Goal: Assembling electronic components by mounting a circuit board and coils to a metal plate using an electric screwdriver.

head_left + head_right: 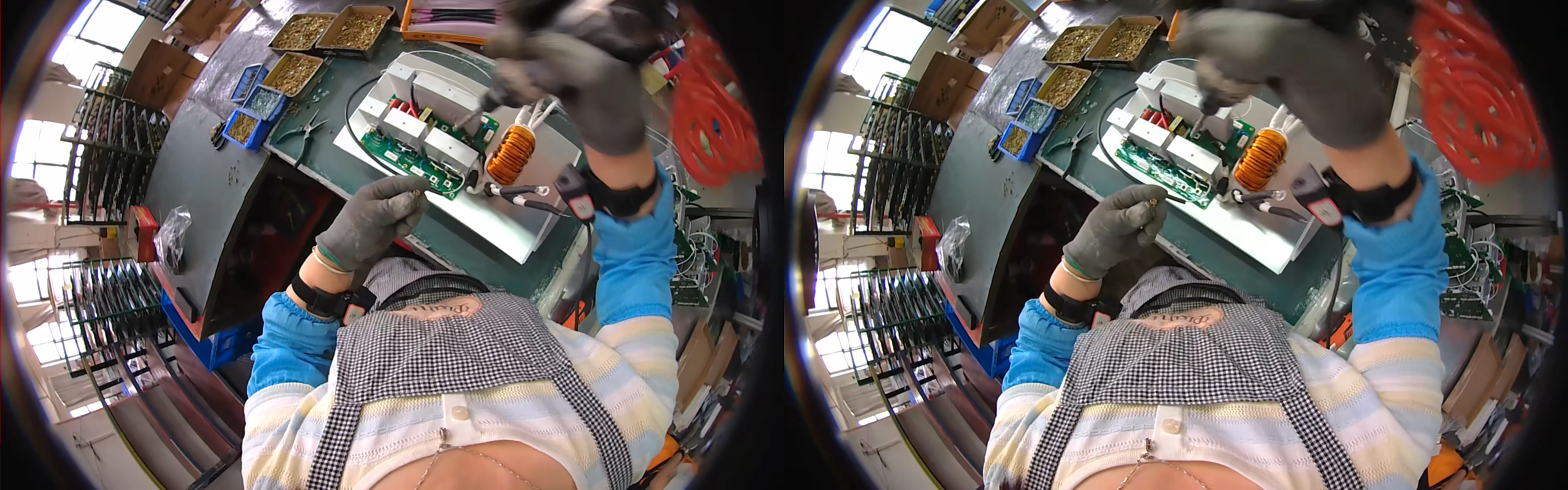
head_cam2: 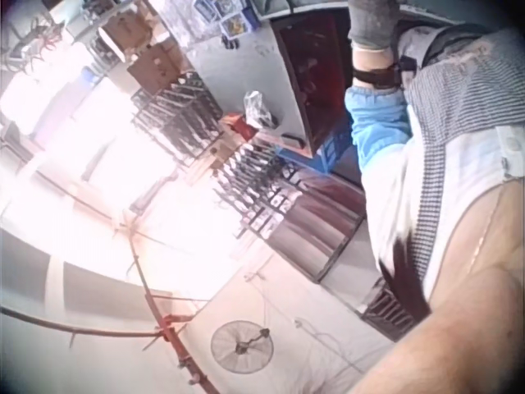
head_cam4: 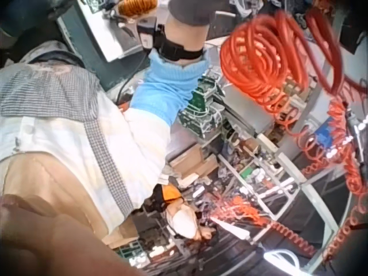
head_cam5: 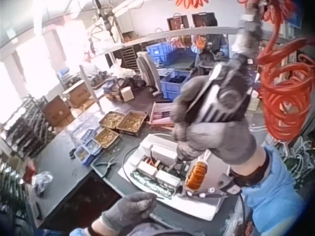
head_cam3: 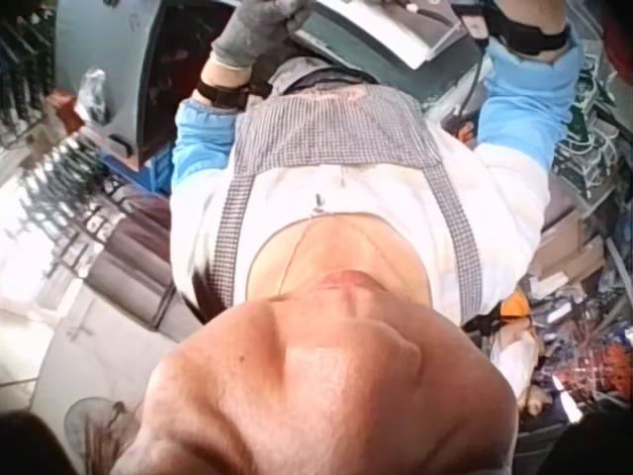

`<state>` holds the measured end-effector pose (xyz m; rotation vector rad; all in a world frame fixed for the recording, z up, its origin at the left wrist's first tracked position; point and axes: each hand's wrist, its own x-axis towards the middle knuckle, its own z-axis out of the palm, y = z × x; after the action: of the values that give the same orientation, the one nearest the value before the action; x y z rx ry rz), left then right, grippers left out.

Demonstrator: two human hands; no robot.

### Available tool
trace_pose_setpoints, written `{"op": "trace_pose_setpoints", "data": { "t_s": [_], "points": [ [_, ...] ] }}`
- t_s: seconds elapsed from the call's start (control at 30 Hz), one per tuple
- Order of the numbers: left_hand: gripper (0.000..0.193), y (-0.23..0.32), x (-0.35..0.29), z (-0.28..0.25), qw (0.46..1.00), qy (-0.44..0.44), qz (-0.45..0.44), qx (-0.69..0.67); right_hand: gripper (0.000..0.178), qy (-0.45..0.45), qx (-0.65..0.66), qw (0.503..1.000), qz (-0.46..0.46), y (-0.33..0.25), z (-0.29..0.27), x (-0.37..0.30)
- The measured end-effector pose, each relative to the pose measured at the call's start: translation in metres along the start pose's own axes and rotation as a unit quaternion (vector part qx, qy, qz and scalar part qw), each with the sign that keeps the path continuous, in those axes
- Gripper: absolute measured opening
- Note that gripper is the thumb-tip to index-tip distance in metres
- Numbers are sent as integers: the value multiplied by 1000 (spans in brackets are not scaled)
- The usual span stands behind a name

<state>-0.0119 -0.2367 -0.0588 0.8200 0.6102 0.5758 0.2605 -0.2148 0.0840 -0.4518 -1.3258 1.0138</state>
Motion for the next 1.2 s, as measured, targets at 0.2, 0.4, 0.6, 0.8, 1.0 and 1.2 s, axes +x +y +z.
{"op": "trace_pose_setpoints", "data": {
  "t_s": [0.2,0.4,0.6,0.8,1.0,1.2],
  "points": [
    [51,11,11,24,995,-83,17,59,47,-36,122,990,-64,-37,-1,-45],
    [51,12,19,42,993,-87,-3,85,38,132,65,983,-106,-34,-4,-91],
    [41,1,21,53,978,-2,95,185,31,277,41,957,-78,-38,7,-108],
    [34,8,18,57,961,76,105,246,31,352,72,931,-67,-24,1,-99],
    [33,3,8,37,955,-33,-101,278,26,269,6,952,-144,-5,-22,-73],
    [40,-31,27,33,972,29,-139,188,25,220,-46,968,-108,35,-29,-57]
  ]
}}
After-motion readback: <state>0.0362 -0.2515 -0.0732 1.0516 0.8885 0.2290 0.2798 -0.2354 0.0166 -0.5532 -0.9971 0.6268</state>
